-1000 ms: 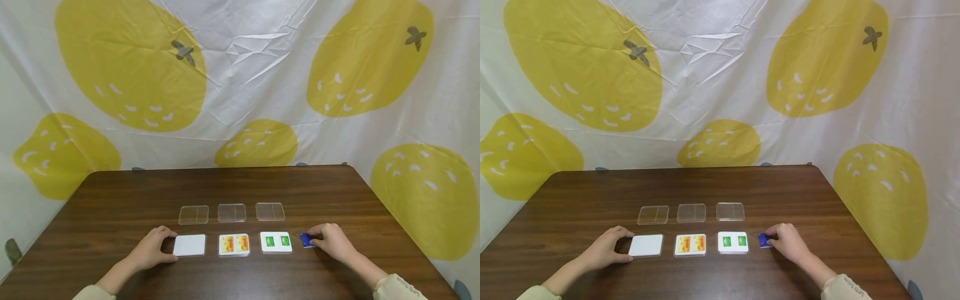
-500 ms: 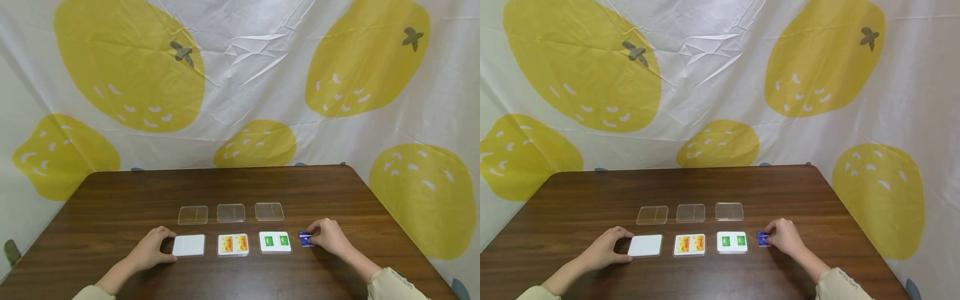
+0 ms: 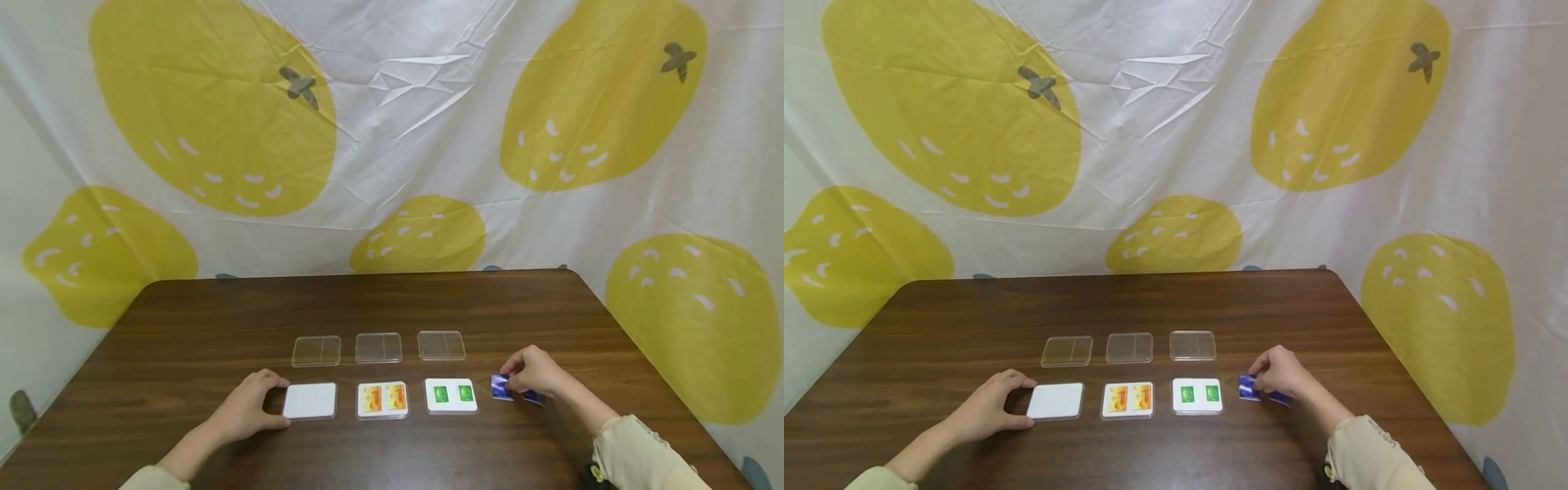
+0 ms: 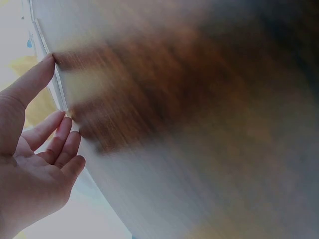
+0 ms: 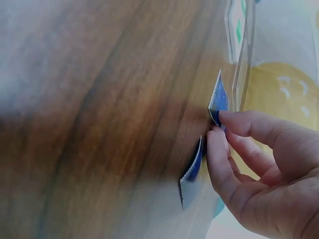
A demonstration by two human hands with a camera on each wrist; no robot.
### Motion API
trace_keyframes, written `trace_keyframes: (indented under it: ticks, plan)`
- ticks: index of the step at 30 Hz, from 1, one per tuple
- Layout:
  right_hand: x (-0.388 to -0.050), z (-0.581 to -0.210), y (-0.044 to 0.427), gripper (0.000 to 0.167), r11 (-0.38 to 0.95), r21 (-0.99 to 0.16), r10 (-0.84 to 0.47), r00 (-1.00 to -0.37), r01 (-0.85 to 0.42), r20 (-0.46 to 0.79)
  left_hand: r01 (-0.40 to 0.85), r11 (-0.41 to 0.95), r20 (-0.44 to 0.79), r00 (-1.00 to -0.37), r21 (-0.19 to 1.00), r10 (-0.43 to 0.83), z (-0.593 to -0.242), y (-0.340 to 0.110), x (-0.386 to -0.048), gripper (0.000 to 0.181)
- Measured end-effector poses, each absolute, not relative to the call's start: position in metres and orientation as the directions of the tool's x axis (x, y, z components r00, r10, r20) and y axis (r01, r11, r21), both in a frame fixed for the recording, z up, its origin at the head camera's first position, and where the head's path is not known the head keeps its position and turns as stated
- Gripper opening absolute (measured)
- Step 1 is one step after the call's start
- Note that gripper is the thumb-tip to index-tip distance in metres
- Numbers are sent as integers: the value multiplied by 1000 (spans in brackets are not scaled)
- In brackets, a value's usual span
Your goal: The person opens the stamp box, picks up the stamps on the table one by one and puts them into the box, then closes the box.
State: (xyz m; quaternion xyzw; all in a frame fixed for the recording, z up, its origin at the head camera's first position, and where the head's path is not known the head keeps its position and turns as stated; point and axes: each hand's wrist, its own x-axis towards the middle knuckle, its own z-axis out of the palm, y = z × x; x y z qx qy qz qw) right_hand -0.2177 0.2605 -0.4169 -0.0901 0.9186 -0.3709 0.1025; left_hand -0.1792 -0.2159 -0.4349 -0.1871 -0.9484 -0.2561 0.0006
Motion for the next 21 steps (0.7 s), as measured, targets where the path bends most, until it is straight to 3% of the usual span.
trace_keyframes:
  ticks: [12, 21]
  plan:
    - [-224, -414, 263, 11, 694, -717, -236, -961, -62, -146, 372, 795, 118, -925, 480, 362, -435, -216, -179, 53]
    - [-231, -414, 264, 5, 718, -675, -322, -941, -169, -106, 379, 791, 123, -922, 481, 367, -435, -216, -179, 52]
